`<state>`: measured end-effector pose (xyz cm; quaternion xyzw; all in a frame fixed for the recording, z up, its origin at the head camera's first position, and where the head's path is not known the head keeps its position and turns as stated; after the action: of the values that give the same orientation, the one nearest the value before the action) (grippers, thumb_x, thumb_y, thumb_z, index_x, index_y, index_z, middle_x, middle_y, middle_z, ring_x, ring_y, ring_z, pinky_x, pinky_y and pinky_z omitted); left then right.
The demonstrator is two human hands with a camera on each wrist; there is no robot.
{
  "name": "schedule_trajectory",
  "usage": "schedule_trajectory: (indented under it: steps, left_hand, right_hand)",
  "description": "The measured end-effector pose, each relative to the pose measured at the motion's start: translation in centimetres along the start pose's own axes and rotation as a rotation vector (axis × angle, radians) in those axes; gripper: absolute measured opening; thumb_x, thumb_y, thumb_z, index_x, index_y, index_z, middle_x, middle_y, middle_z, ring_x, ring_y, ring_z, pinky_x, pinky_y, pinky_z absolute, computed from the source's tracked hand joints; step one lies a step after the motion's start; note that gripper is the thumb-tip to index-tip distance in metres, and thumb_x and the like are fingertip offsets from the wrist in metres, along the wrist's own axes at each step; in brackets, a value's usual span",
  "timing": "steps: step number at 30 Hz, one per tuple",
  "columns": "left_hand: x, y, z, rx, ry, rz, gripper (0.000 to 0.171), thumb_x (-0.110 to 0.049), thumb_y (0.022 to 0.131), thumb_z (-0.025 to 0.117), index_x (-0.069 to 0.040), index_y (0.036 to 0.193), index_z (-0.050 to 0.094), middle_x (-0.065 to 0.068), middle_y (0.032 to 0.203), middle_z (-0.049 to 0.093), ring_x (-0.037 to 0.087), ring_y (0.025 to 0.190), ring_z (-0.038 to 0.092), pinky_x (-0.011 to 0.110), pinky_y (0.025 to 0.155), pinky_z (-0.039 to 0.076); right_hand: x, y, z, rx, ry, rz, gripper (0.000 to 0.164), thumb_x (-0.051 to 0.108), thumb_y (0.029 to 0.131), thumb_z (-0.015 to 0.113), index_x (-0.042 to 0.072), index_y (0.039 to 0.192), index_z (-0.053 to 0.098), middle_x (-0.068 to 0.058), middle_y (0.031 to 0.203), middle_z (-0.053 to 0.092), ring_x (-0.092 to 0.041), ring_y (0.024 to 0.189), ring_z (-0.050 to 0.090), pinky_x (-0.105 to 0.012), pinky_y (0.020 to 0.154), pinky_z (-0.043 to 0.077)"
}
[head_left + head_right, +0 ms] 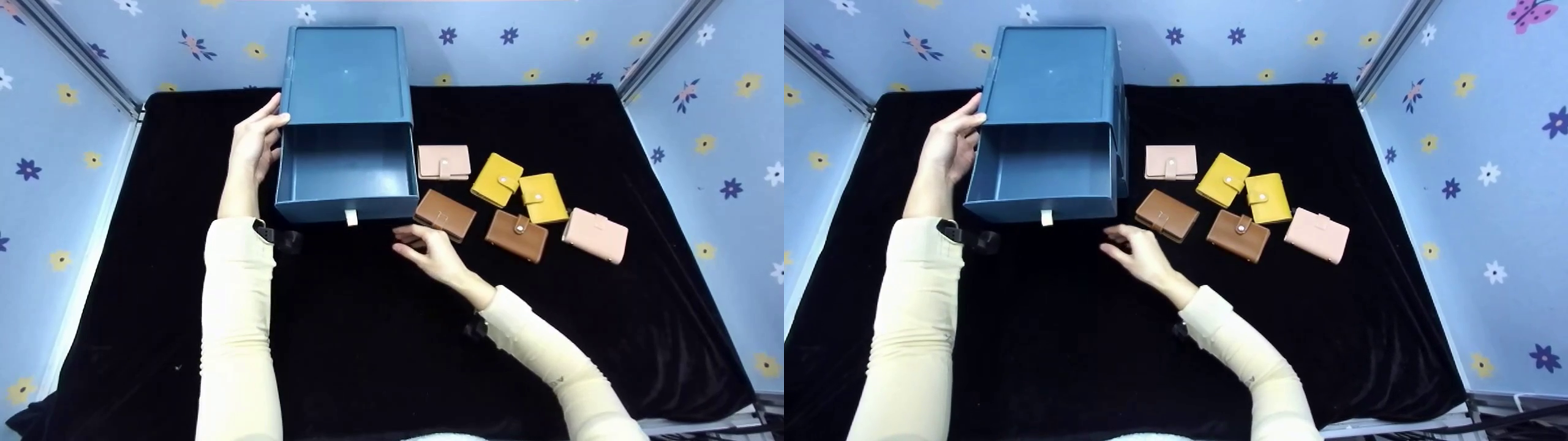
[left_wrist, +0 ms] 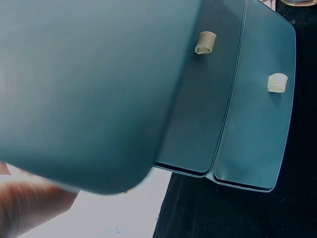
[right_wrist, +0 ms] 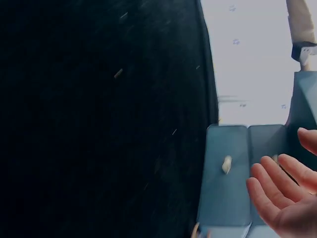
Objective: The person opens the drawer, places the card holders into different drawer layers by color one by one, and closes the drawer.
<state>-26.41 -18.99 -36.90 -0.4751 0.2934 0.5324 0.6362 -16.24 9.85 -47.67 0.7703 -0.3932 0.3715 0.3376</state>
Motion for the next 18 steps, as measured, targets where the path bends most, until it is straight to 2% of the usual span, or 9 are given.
schedule_trajectory:
  steps: [5,9,12,18]
  left_hand:
    - [0.0,0.0,0.0,-0.002,-0.015,0.003,0.059,-0.009,0.078,0.066,-0.022,0.132,0.044,-0.007,0.138,0.035,0.011,0.124,0.034,0.036,0.097,0.03]
    - [0.0,0.0,0.0,-0.006,-0.016,0.003,0.059,-0.009,0.078,0.066,-0.022,0.132,0.045,-0.007,0.138,0.035,0.012,0.124,0.033,0.037,0.097,0.029]
    - [0.1,0.0,0.0,-0.007,-0.013,0.003,0.058,-0.009,0.078,0.065,-0.022,0.131,0.045,-0.007,0.138,0.034,0.012,0.125,0.031,0.036,0.097,0.029]
    - [0.1,0.1,0.1,-0.009,-0.019,0.004,0.059,-0.009,0.077,0.066,-0.022,0.131,0.046,-0.008,0.137,0.036,0.012,0.124,0.033,0.036,0.096,0.029]
  right_hand:
    - [-1.4,-0.4,-1.2,0.028,-0.161,-0.011,0.037,0.023,0.083,0.063,-0.003,0.11,0.059,-0.014,0.106,0.06,-0.027,0.094,0.057,-0.037,0.076,0.045]
    - [-2.1,-0.4,-2.2,0.046,-0.267,-0.021,0.04,0.023,0.082,0.065,-0.002,0.113,0.057,-0.012,0.11,0.059,-0.025,0.102,0.053,-0.034,0.087,0.039]
    - [-2.6,-0.2,-2.8,0.052,-0.312,-0.018,0.043,0.021,0.08,0.067,-0.002,0.115,0.056,-0.012,0.111,0.058,-0.024,0.106,0.051,-0.035,0.091,0.035]
    - [-3.6,0.1,-3.8,0.064,-0.387,0.037,0.051,0.027,0.078,0.068,-0.001,0.118,0.053,-0.015,0.113,0.053,-0.025,0.103,0.05,-0.035,0.09,0.036]
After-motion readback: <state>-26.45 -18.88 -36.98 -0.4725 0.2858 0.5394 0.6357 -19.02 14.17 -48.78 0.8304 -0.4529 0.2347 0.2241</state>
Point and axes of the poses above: each hand's wrist, its own y-axis towards the middle knuckle, its own z-axis out of the palm, x = y × z, the point moved 2 cm from there along y, towards the middle knuckle
